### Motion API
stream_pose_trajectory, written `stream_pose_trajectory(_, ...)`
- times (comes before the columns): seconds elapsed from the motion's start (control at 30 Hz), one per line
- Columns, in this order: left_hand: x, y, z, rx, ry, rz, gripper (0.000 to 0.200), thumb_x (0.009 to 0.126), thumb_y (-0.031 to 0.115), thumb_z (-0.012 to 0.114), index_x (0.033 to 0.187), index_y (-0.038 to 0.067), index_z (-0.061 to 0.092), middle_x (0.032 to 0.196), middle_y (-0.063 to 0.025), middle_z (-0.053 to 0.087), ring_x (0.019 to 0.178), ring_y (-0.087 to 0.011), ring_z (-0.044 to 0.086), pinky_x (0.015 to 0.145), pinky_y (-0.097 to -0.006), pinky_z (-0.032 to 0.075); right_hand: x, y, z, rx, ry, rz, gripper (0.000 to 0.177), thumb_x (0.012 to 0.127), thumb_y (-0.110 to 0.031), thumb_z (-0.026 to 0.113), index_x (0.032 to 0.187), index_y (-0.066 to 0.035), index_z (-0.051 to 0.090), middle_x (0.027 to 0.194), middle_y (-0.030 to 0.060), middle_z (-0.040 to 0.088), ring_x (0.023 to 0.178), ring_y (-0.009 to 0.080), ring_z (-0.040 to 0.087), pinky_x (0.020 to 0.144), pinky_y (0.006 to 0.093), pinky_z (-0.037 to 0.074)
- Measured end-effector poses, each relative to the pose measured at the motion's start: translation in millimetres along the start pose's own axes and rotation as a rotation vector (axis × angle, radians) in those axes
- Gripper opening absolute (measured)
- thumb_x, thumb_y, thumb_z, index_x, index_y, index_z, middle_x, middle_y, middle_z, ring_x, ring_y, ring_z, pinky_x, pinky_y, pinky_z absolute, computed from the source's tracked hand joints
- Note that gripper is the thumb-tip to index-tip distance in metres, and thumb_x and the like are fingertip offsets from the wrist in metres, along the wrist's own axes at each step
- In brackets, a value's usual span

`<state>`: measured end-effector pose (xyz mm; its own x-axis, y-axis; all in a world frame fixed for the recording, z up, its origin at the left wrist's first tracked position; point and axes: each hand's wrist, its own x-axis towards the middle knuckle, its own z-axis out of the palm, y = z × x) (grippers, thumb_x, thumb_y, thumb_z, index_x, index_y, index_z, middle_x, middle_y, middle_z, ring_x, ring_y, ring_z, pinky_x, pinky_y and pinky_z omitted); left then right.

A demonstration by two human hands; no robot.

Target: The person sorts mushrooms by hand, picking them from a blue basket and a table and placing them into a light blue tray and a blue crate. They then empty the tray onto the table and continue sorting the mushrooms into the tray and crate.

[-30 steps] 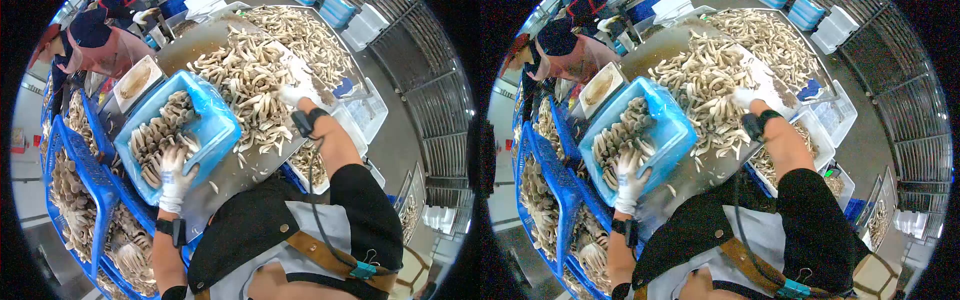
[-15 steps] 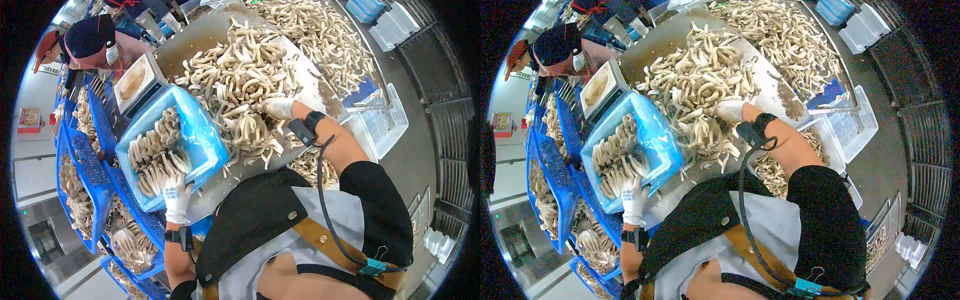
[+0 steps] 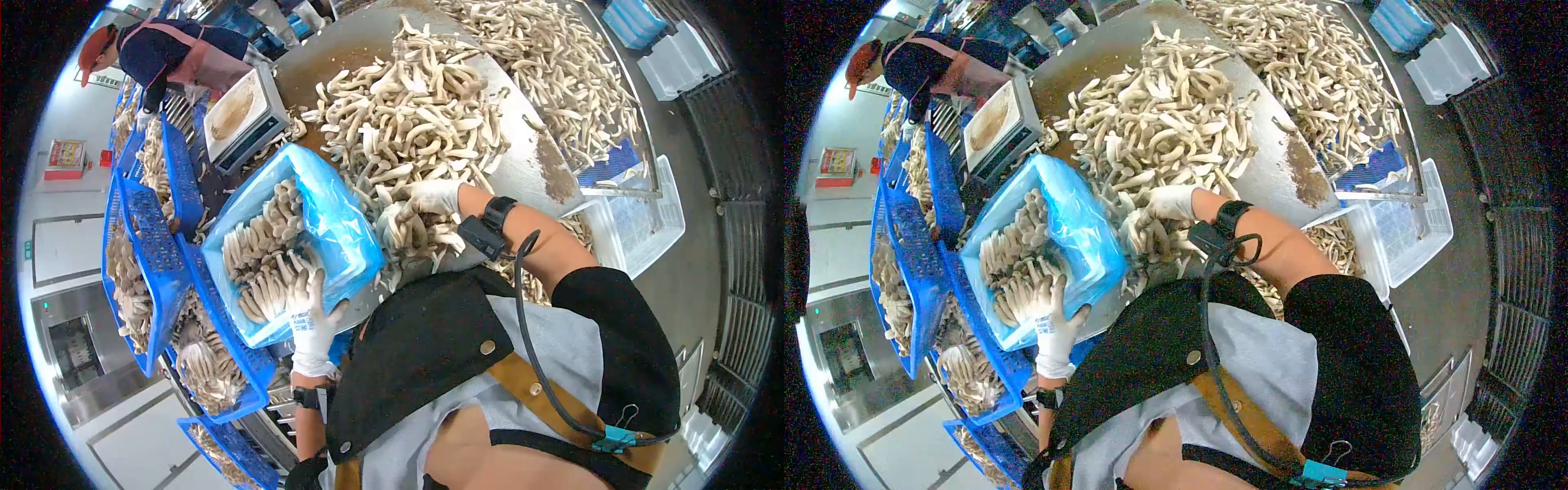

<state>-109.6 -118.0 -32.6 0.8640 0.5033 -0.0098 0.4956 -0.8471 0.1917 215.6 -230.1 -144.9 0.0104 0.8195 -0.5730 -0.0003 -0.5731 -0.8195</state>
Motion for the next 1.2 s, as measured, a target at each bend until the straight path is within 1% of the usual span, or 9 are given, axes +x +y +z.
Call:
stream_pose_trajectory(0.17,2.6,-18.7,22.9,-0.081,-0.257,-0.198,0.072,0.072,0.024,0.077,0.136,0.006,0.049,0.13,-0.0203,0.053,0.118,-0.0366,0.051,0.103,-0.0453,0.038,-45.2,-7.2,-21.4,-0.02,0.014,-0.122,0.055,0.084,-0.018,0.066,0.131,0.004,0.05,0.114,0.0145,0.064,0.101,0.0208,0.062,0.087,0.0313,0.05)
stream_pose_trajectory(0.27,1.5,2.5,11.5,-0.088,0.057,-0.082,0.068,0.076,0.02,0.075,0.136,0.003,0.049,0.125,-0.0199,0.057,0.112,-0.0346,0.056,0.101,-0.0432,0.041,-78.1,-2.9,-28.1,0.405,0.05,-0.204,0.044,0.089,-0.012,0.061,0.129,0.003,0.051,0.112,0.0125,0.065,0.102,0.0212,0.063,0.089,0.0343,0.051)
stream_pose_trajectory(0.37,21.1,28.6,-0.7,-0.397,0.101,-0.077,0.065,0.08,0.018,0.073,0.136,0.0,0.047,0.123,-0.0192,0.058,0.108,-0.0312,0.059,0.097,-0.0408,0.045,-72.2,44.4,-35.9,0.639,0.033,-0.401,0.04,0.093,-0.016,0.058,0.131,-0.002,0.051,0.114,0.0133,0.064,0.107,0.025,0.062,0.097,0.0442,0.049)
stream_pose_trajectory(0.43,48.3,45.1,-2.1,-1.018,-0.286,-0.32,0.07,0.083,0.016,0.07,0.142,-0.002,0.039,0.132,-0.0194,0.053,0.115,-0.0213,0.057,0.096,-0.0325,0.047,-83.1,33.0,-23.3,0.928,-0.045,-0.483,0.041,0.095,-0.02,0.057,0.133,-0.005,0.05,0.115,0.014,0.064,0.109,0.027,0.061,0.101,0.0473,0.046)
stream_pose_trajectory(0.53,90.3,75.5,24.6,-1.452,-0.422,-0.103,0.091,0.08,0.009,0.07,0.154,0.006,0.017,0.144,-0.0153,0.041,0.13,-0.0246,0.045,0.101,-0.0376,0.044,-79.0,14.4,3.9,1.365,-0.138,-0.49,0.043,0.096,-0.024,0.055,0.135,-0.006,0.049,0.119,0.0149,0.063,0.112,0.0287,0.059,0.103,0.0491,0.045)
stream_pose_trajectory(0.63,114.3,99.4,58.6,-1.868,-0.343,0.041,0.069,0.087,0.018,0.071,0.145,0.009,0.036,0.135,-0.0061,0.05,0.121,-0.0217,0.052,0.101,-0.0373,0.045,-84.8,-13.8,28.7,1.557,-0.246,-0.366,0.03,0.095,-0.019,0.058,0.121,-0.004,0.055,0.113,0.0076,0.062,0.102,0.0218,0.062,0.094,0.0441,0.05)
stream_pose_trajectory(0.87,134.5,106.9,76.6,-2.097,-0.346,-0.133,0.049,0.094,0.041,0.061,0.129,0.006,0.054,0.12,-0.0068,0.061,0.108,-0.0208,0.059,0.094,-0.0354,0.048,-122.4,-28.6,30.5,-0.166,0.968,-0.632,0.072,0.077,-0.035,0.074,0.132,0.002,0.046,0.12,0.0248,0.053,0.116,0.0384,0.051,0.101,0.0424,0.039)
stream_pose_trajectory(1.1,133.4,137.3,44.3,-2.04,-0.368,-0.193,0.044,0.097,0.036,0.059,0.129,0.008,0.053,0.123,-0.008,0.06,0.11,-0.0219,0.059,0.096,-0.0392,0.049,-114.0,-40.3,20.0,-0.325,0.799,-0.533,0.039,0.079,-0.025,0.069,0.108,-0.002,0.056,0.097,0.0225,0.056,0.101,0.0368,0.055,0.086,0.0425,0.044)
stream_pose_trajectory(1.2,138.5,124.1,71.1,-2.219,-0.301,-0.321,0.045,0.095,0.036,0.061,0.13,0.01,0.054,0.123,-0.0063,0.061,0.112,-0.0216,0.058,0.099,-0.0426,0.046,-116.5,-27.1,19.9,0.167,0.629,-0.485,0.027,0.085,-0.021,0.065,0.103,-0.002,0.058,0.103,0.0163,0.061,0.097,0.0214,0.058,0.08,0.0353,0.046)
